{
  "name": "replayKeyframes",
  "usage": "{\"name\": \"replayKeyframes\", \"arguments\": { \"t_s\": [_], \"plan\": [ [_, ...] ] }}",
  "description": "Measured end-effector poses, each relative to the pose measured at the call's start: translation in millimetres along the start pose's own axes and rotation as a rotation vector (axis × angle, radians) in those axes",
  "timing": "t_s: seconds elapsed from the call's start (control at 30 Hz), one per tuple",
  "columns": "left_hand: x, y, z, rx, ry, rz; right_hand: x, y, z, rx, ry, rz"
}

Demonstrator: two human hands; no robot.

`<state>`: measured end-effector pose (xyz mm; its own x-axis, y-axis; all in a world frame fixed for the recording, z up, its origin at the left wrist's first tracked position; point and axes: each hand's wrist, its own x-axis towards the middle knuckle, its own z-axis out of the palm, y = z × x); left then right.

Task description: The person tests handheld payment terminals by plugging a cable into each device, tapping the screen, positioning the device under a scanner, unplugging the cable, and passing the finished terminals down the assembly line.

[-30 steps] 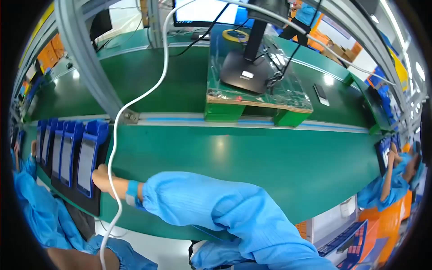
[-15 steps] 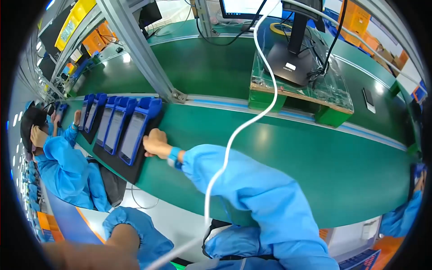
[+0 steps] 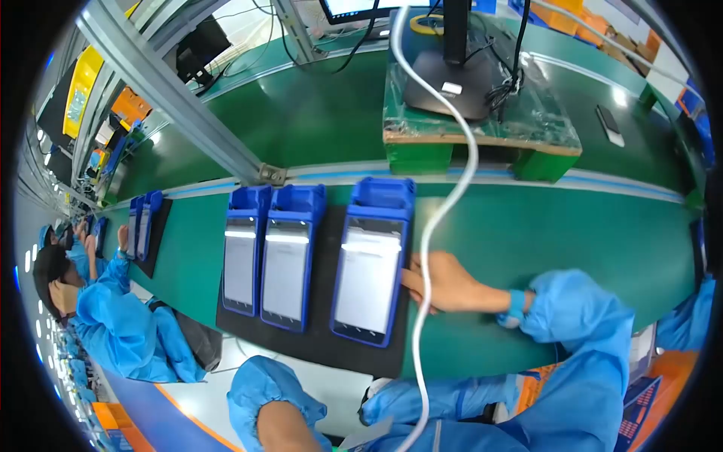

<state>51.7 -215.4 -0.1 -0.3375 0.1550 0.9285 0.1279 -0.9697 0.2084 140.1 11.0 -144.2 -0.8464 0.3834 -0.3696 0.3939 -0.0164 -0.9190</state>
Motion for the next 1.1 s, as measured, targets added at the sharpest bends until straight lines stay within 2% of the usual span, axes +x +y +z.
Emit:
{"name": "replayKeyframes", "arguments": {
  "t_s": [0.13, 0.27, 0.7, 1.03, 1.1],
  "plan": [
    [-21.1, -3.3, -28.2, 0.077, 0.073, -0.167, -38.2, 17.1, -27.5, 0.129, 0.108, 0.114],
    [-28.0, -7.0, -37.5, 0.106, 0.087, -0.235, -48.0, 17.8, -34.0, 0.057, 0.125, 0.085],
    [-44.4, 0.7, -40.3, 0.147, 0.118, -0.245, -49.3, 21.2, -36.8, 0.107, 0.09, 0.084],
    [-42.2, 18.5, -33.9, 0.127, 0.065, -0.222, -47.8, 21.4, -31.8, 0.071, 0.084, 0.064],
    [-31.2, 29.4, -32.8, 0.087, 0.03, -0.21, -48.5, 14.2, -21.6, 0.062, 0.141, 0.03]
  ]
}}
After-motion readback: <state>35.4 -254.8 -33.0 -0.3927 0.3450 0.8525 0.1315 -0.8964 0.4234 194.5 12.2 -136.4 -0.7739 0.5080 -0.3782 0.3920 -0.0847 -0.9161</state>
